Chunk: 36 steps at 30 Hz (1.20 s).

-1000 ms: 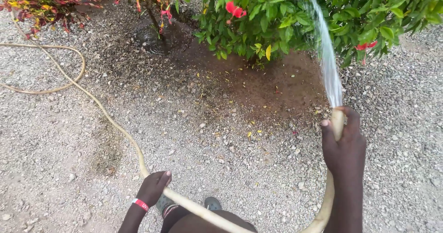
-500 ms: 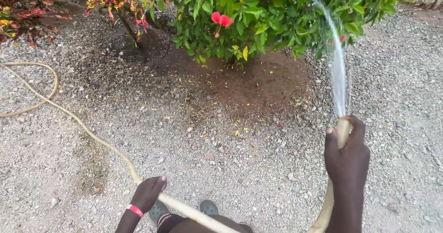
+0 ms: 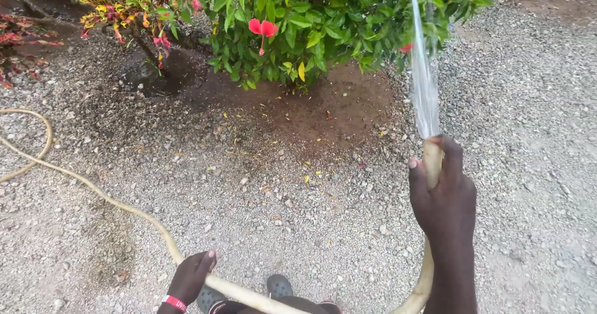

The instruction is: Watering various bushes and plants in an outdoor area using a garden hose.

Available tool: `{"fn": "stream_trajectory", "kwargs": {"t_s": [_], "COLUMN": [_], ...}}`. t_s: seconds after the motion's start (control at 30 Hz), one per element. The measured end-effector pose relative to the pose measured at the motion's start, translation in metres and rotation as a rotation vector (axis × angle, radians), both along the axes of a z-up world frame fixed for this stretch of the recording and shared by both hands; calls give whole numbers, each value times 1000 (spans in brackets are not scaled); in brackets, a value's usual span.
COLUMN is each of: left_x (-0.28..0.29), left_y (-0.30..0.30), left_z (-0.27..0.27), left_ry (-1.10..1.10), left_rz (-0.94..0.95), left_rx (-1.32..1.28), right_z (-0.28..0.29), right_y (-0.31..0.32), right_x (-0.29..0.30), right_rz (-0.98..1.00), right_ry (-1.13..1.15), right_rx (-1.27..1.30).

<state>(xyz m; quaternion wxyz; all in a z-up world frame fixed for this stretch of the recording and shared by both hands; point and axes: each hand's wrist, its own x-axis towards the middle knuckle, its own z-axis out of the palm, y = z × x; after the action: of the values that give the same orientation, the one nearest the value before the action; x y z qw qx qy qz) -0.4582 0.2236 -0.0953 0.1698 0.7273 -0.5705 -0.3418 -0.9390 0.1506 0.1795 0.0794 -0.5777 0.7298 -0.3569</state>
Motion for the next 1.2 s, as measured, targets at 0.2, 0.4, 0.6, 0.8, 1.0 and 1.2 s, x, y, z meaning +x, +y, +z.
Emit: {"fn": "stream_trajectory", "kwargs": {"t_s": [0.2,0.4,0.6,0.8,1.0,1.2], "left_x": [-5,5,-6,-13,6,23], "left_y": [-3,-8,-15,-14,-12,1], "left_z": [3,-17,-3,7,-23,-50], "left_ry": [15,67,-9,-21,-24,46], "left_rz": [112,56,18,31,-22,-56], "left_rx": [133,54,91,89,75,8], "right_z": [-19,-18,-7,-12,-4,-15], "right_y": [8,25,34,30,7,-17], "right_x": [-32,-42,-46,-43,-23,-11], "right_rz": [-161,-286,-384,-309,-164,-40], "right_ry": [-50,-140,-185,-141,-111,-144], "right_rx": [-114,-2,-73,-17,78,115]}}
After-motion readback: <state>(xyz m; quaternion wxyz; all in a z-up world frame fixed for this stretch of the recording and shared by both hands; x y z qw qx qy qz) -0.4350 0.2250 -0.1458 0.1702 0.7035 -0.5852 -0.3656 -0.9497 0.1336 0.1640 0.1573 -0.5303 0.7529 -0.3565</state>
